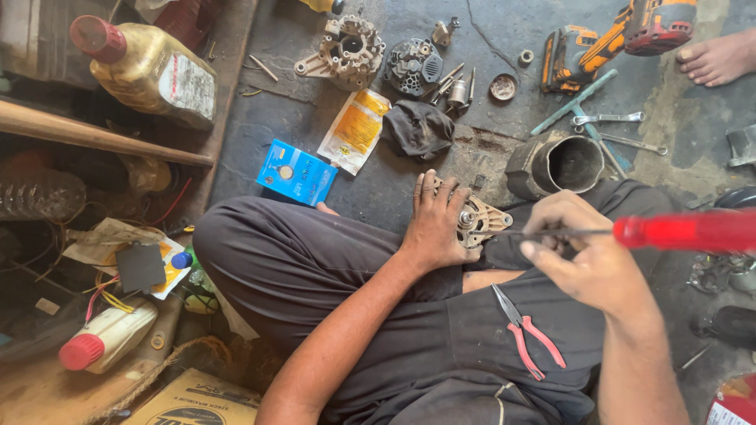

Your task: The person sits on the floor and uses a screwdriver and pliers to disassemble and adjust a car alternator. They remove parts, manipulate internal components, and reassemble the unit.

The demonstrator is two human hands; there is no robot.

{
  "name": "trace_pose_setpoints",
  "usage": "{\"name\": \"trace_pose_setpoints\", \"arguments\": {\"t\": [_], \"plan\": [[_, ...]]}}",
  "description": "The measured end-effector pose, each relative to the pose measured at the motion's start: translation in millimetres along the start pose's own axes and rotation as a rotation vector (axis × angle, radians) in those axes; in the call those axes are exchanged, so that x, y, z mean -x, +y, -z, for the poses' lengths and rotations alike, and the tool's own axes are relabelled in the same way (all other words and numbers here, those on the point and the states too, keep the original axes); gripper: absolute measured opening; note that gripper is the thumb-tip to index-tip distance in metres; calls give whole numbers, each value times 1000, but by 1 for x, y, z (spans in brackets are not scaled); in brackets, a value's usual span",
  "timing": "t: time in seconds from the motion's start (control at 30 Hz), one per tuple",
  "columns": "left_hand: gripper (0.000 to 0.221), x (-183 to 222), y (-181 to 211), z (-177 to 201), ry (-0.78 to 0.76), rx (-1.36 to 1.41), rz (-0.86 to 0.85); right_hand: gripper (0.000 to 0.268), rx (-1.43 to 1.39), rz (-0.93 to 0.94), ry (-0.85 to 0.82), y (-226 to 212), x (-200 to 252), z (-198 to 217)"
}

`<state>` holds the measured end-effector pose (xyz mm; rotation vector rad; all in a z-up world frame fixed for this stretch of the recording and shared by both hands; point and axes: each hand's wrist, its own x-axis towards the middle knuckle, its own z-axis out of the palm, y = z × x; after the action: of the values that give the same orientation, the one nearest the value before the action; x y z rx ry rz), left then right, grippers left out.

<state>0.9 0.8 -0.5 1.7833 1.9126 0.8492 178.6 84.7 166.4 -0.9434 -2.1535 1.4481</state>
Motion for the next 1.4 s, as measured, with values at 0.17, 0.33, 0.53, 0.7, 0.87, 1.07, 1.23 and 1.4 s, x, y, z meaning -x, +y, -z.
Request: {"name": "trace_pose_setpoints", "arguments": {"t": [0.17, 0.33, 0.53, 0.7, 0.87, 1.07, 1.23, 1.4], "plan": [[107, -1, 0, 2, -2, 6, 3, 12, -47, -185, 270, 2, 2, -2], [107, -1, 1, 5, -50, 14, 8, 17, -65, -117, 402, 10, 5, 5], [106, 0, 0, 6, -32, 17, -17, 17, -22, -105, 402, 24, 4, -4], [106, 1, 0, 6, -19, 17, -31, 17, -106, -97, 420, 28, 12, -4], [106, 0, -1, 8, -40, 6, -26, 17, -76, -109, 429, 27, 11, -5], [108, -1, -2, 6, -26, 15, -81, 16, 4, -77, 341, 12, 14, -12], [105, -1, -3, 5, -41, 40, -92, 22, 150, -109, 476, 10, 14, -24], [95, -2, -3, 9, -52, 16, -110, 22, -32, -60, 600, 19, 1, -33]]}}
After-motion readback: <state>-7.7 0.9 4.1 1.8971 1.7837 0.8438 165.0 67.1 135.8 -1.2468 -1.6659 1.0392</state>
